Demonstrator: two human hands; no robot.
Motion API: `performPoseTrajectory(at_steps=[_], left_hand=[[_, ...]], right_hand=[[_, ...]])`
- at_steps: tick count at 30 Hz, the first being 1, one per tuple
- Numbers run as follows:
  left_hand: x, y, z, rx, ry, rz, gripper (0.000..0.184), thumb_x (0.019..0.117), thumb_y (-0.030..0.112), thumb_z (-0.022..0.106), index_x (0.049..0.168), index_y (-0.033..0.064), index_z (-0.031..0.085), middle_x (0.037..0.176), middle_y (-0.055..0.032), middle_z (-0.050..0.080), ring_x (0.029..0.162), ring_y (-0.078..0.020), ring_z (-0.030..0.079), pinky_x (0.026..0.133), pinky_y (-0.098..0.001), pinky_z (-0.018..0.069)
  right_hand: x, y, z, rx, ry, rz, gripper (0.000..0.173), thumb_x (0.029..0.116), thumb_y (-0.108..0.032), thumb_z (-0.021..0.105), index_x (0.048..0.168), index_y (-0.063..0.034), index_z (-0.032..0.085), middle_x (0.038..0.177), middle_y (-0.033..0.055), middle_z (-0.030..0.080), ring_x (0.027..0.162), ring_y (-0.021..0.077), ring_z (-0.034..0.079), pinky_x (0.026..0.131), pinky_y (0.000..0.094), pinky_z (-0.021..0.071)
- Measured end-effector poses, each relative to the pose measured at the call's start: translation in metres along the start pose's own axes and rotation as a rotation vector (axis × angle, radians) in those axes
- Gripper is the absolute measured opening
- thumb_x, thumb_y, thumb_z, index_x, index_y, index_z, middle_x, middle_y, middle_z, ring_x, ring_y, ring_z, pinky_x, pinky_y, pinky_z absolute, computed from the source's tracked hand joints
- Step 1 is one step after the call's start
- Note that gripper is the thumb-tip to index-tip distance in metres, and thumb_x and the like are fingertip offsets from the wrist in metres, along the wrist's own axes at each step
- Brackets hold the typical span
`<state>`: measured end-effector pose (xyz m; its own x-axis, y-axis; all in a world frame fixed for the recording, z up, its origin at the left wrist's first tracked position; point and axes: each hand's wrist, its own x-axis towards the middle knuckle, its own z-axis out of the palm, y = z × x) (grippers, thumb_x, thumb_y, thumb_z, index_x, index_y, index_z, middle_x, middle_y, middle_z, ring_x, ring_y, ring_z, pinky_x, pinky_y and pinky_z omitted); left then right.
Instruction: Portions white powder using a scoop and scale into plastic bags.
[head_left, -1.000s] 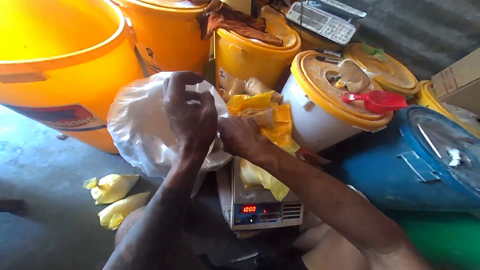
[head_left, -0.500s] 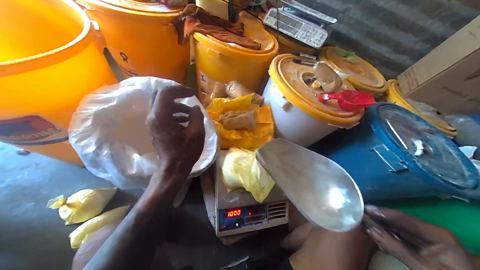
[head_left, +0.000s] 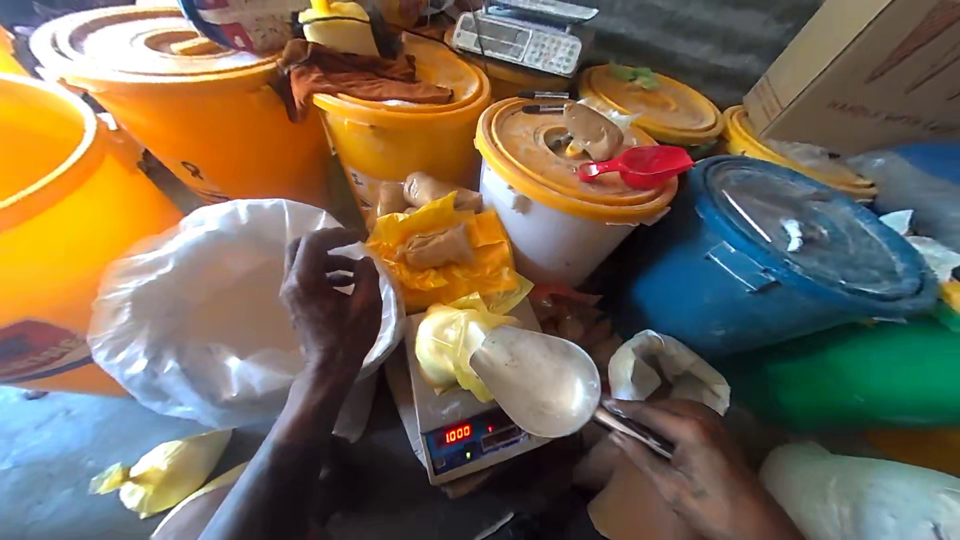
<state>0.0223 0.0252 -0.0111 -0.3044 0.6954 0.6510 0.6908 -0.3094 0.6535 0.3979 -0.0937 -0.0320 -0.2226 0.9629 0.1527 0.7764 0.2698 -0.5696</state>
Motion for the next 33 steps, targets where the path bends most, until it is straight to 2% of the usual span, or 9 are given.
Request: performPoseTrajectory(at_steps=[4, 7, 10, 13, 21, 25, 28, 31, 33], left_hand=[[0.0, 0.0, -0.003, 0.005, 0.001, -0.003, 0.027, 0.0942, 0.012, 0.06, 0.12, 0.0039, 0.063, 0.116, -0.0138, 0.061, 0.085, -0.0144, 0.065, 0.07, -0.0293, 0.0554], [0.0, -0.001, -0.007, 0.005, 0.016, 0.007, 0.027, 0.0938, 0.012, 0.061, 0.119, 0.0037, 0.063, 0.114, -0.0129, 0.06, 0.085, -0.0129, 0.064, 0.069, -0.0269, 0.0546], [0.001, -0.001, -0.016, 0.005, 0.025, -0.001, 0.028, 0.0942, 0.012, 0.06, 0.121, 0.0036, 0.063, 0.118, -0.0138, 0.06, 0.086, -0.0127, 0.065, 0.07, -0.0264, 0.0549], [0.0, 0.001, -0.023, 0.007, 0.032, -0.01, 0.029, 0.0946, 0.014, 0.059, 0.121, 0.0029, 0.062, 0.117, -0.0144, 0.059, 0.087, -0.0132, 0.065, 0.071, -0.0266, 0.0546], [-0.008, -0.001, -0.035, 0.031, 0.031, -0.029, 0.03, 0.0949, 0.01, 0.059, 0.124, 0.0073, 0.061, 0.121, -0.0133, 0.059, 0.081, -0.0143, 0.065, 0.064, -0.0287, 0.0549], [-0.006, -0.002, -0.04, 0.027, 0.087, -0.017, 0.031, 0.0944, 0.008, 0.058, 0.125, 0.0069, 0.061, 0.122, -0.0142, 0.06, 0.083, -0.0149, 0.065, 0.065, -0.0283, 0.0541], [0.0, -0.008, -0.045, 0.02, 0.137, 0.003, 0.03, 0.0943, 0.01, 0.058, 0.124, 0.0065, 0.062, 0.12, -0.0137, 0.062, 0.083, -0.013, 0.066, 0.064, -0.0258, 0.054], [0.008, -0.011, -0.051, 0.026, 0.182, -0.023, 0.03, 0.0938, 0.011, 0.059, 0.123, 0.0051, 0.063, 0.122, -0.0138, 0.065, 0.086, -0.0121, 0.067, 0.068, -0.0255, 0.0553], [0.009, -0.011, -0.055, 0.015, 0.186, -0.049, 0.032, 0.0945, 0.011, 0.059, 0.126, 0.0047, 0.062, 0.126, -0.014, 0.062, 0.088, -0.0112, 0.067, 0.07, -0.0254, 0.0567]], right_hand=[[0.014, -0.003, 0.023, -0.059, -0.049, 0.082, 0.035, 0.0942, -0.033, 0.063, 0.125, -0.0209, 0.074, 0.106, 0.0014, 0.077, 0.09, 0.019, 0.074, 0.078, 0.0488, 0.0607], [0.013, 0.007, 0.027, 0.05, -0.03, 0.073, 0.035, 0.0922, -0.033, 0.066, 0.123, -0.019, 0.075, 0.104, -0.001, 0.077, 0.088, 0.0103, 0.073, 0.079, 0.0382, 0.0616], [0.002, 0.017, 0.021, 0.268, 0.031, -0.01, 0.032, 0.0878, -0.017, 0.072, 0.116, -0.0035, 0.075, 0.096, 0.0029, 0.076, 0.082, 0.0011, 0.07, 0.077, 0.0195, 0.0592], [-0.017, 0.022, 0.011, 0.512, 0.036, 0.012, 0.031, 0.0862, 0.001, 0.07, 0.117, 0.0051, 0.07, 0.098, 0.0027, 0.075, 0.08, 0.0017, 0.069, 0.075, 0.0205, 0.0602], [-0.037, 0.027, -0.036, 0.567, 0.083, -0.077, 0.035, 0.0957, -0.012, 0.07, 0.129, -0.0218, 0.07, 0.116, -0.0102, 0.074, 0.09, 0.0025, 0.07, 0.079, 0.024, 0.0605], [-0.004, -0.003, -0.051, 0.487, 0.014, -0.152, 0.036, 0.0949, -0.012, 0.072, 0.13, -0.0219, 0.069, 0.117, -0.0095, 0.074, 0.094, 0.0037, 0.071, 0.082, 0.0248, 0.0611], [0.047, -0.041, -0.027, 0.402, 0.0, -0.292, 0.032, 0.0939, -0.016, 0.072, 0.125, -0.009, 0.071, 0.114, -0.0013, 0.075, 0.096, 0.0054, 0.071, 0.085, 0.0249, 0.0621], [0.116, -0.101, 0.019, 0.323, -0.11, -0.296, 0.028, 0.093, -0.017, 0.071, 0.119, -0.0075, 0.072, 0.096, 0.0002, 0.074, 0.081, 0.0038, 0.069, 0.075, 0.0239, 0.0602], [0.155, -0.142, 0.052, 0.365, -0.221, -0.248, 0.027, 0.0942, -0.012, 0.071, 0.121, -0.0059, 0.071, 0.088, 0.0057, 0.072, 0.07, 0.0117, 0.068, 0.066, 0.0322, 0.06]])
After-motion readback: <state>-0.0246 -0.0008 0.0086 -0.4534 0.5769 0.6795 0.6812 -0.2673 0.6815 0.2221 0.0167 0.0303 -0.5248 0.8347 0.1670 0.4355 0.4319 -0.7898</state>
